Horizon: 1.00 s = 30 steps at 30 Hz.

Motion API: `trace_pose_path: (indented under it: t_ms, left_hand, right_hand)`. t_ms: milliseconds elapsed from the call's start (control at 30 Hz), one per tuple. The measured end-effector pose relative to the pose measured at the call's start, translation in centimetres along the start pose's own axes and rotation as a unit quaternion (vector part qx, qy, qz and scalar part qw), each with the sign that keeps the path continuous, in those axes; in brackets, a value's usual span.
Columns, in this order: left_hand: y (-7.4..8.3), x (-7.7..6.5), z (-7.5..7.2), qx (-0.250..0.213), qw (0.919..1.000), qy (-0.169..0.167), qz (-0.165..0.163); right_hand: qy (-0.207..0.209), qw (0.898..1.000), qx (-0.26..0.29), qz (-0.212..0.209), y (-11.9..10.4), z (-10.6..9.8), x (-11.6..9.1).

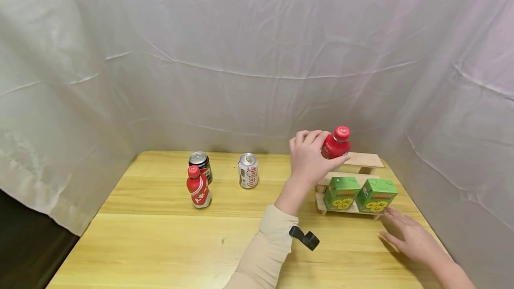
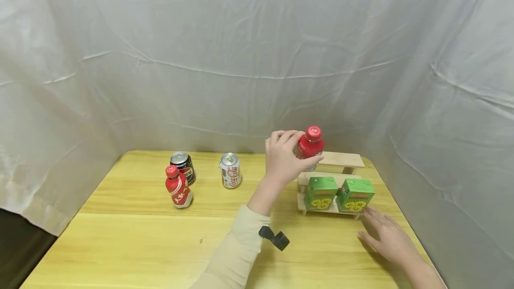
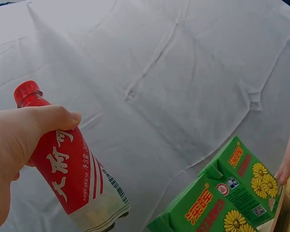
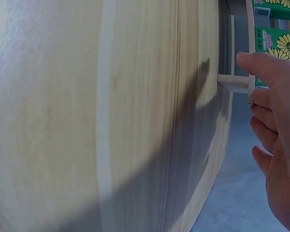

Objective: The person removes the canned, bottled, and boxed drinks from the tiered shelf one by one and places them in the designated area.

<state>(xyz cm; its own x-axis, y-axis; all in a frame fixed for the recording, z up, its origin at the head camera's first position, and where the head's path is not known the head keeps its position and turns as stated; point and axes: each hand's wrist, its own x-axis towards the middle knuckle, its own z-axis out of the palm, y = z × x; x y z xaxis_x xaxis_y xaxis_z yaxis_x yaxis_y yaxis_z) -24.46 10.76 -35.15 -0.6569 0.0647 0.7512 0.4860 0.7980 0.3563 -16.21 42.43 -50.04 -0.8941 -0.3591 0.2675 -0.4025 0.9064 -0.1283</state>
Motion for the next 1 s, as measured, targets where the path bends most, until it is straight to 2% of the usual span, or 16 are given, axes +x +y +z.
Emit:
trace_pose_path:
  t_ms: [500,767,1000]
  left_hand:
    - [-2.8,-2.6,-2.7,-0.017,0.9987,0.027,-0.041]
    - [-4.3,-4.1,-4.3,-0.030,0.9956,-0.002,-0.089]
    - [-6.5,-5.8,-5.4,-0.051,0.9942,-0.004,-0.095]
  right_hand:
    - [-0.005,1.000,0.003,0.012,0.2,0.2,0.0]
    - [-0.005,1.000,0.008,0.012,0.1,0.2,0.0]
    - [0.001,1.000,0.007,0.008,0.1,0.2,0.0]
